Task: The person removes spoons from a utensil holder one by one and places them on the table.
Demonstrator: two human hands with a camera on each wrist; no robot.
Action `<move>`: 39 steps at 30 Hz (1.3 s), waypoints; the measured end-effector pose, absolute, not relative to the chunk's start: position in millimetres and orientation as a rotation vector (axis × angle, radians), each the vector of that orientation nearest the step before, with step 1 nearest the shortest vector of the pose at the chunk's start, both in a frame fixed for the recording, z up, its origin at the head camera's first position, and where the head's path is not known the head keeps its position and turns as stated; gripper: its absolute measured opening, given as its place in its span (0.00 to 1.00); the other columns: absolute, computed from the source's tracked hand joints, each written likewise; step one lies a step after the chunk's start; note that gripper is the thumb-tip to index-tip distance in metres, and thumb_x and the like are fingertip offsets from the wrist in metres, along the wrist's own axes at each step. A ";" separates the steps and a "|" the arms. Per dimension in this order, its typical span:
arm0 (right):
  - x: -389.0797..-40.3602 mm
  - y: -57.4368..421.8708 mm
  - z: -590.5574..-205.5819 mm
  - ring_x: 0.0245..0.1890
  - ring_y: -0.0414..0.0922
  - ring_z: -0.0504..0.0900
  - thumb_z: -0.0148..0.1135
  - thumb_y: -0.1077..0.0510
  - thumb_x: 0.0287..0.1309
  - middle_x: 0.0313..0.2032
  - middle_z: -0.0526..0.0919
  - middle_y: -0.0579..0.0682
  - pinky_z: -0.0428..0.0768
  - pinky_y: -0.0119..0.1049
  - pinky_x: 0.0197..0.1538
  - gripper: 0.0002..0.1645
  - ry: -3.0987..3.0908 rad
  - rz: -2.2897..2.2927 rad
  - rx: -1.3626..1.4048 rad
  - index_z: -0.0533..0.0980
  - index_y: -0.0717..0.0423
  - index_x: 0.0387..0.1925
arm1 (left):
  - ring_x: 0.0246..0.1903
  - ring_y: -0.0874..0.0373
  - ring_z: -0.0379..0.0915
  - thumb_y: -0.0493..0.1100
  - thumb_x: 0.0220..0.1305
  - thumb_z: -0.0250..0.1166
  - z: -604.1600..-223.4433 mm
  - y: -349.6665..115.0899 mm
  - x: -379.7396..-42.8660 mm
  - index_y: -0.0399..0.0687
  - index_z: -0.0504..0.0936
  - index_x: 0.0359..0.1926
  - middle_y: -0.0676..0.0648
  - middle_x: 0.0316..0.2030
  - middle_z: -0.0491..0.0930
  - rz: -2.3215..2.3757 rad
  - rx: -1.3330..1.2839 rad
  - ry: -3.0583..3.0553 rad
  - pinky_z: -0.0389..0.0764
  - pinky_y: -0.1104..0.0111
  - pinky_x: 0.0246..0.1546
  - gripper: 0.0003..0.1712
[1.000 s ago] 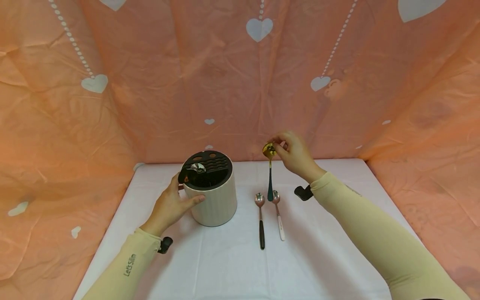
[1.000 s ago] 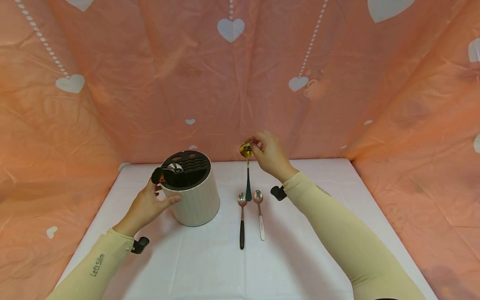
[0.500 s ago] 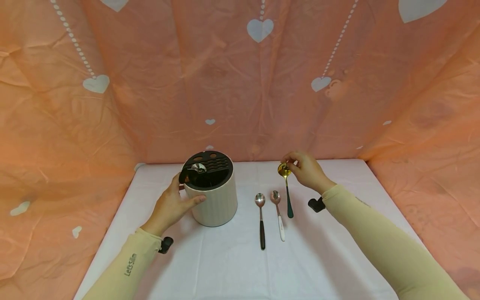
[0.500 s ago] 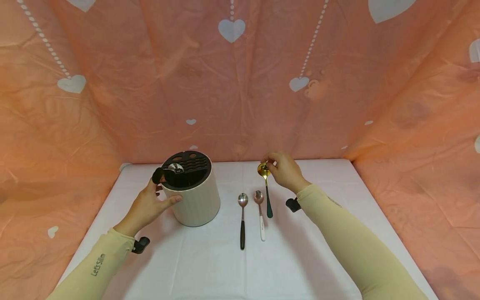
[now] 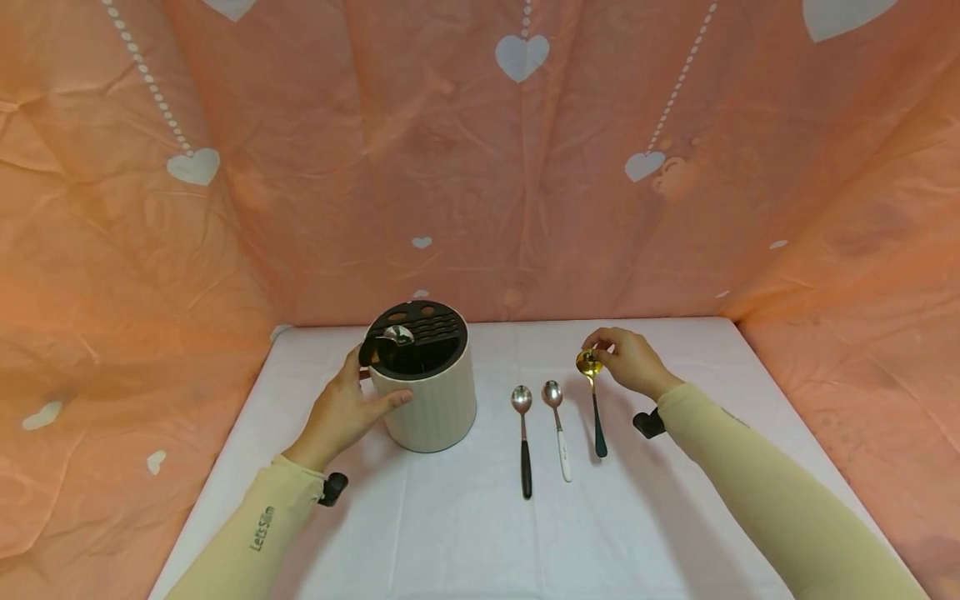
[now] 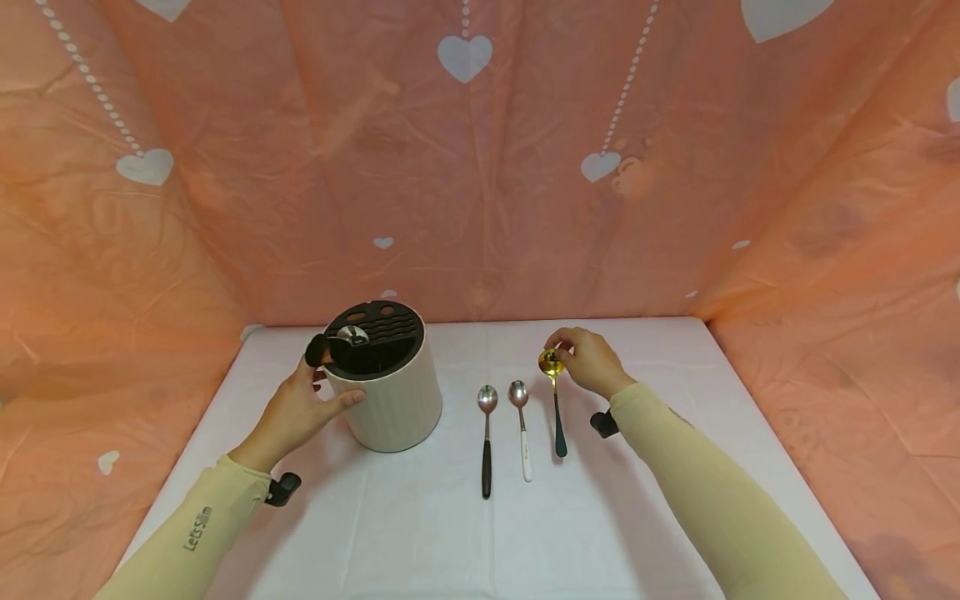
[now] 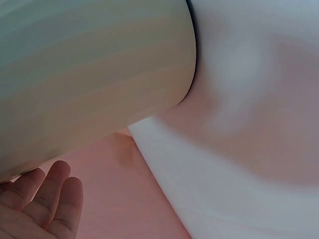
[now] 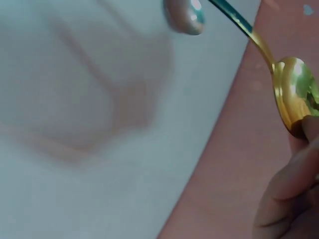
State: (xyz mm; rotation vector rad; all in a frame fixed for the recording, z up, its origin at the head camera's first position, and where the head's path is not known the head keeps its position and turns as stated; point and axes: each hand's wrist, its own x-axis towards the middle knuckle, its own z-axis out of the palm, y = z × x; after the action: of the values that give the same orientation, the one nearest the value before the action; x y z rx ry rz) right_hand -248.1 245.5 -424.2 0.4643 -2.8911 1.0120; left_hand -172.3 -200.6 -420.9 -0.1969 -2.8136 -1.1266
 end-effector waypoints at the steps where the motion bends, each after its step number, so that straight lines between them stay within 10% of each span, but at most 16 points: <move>1: -248.4 247.2 -427.3 0.28 0.48 0.74 0.58 0.67 0.66 0.36 0.83 0.50 0.73 0.41 0.32 0.10 -2.902 1.013 0.454 0.82 0.52 0.40 | 0.60 0.38 0.68 0.72 0.51 0.71 -420.9 -200.5 -172.3 0.50 0.49 0.77 0.34 0.63 0.71 -1.127 -0.196 -2.815 0.71 0.40 0.54 0.64; 39: -260.8 246.5 -484.8 0.42 0.55 0.76 0.65 0.58 0.65 0.40 0.80 0.55 0.74 0.54 0.51 0.07 -3.141 1.094 0.250 0.81 0.52 0.44 | 0.60 0.37 0.69 0.72 0.51 0.71 -420.6 -200.7 -173.3 0.49 0.48 0.78 0.33 0.65 0.69 -1.117 -0.199 -2.824 0.72 0.40 0.53 0.65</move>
State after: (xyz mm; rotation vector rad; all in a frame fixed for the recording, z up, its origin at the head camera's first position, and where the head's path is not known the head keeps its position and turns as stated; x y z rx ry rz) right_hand -260.8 246.5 -484.8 0.2505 -3.1406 1.0943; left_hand -173.3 -200.7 -420.6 -0.1992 -2.8239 -1.1174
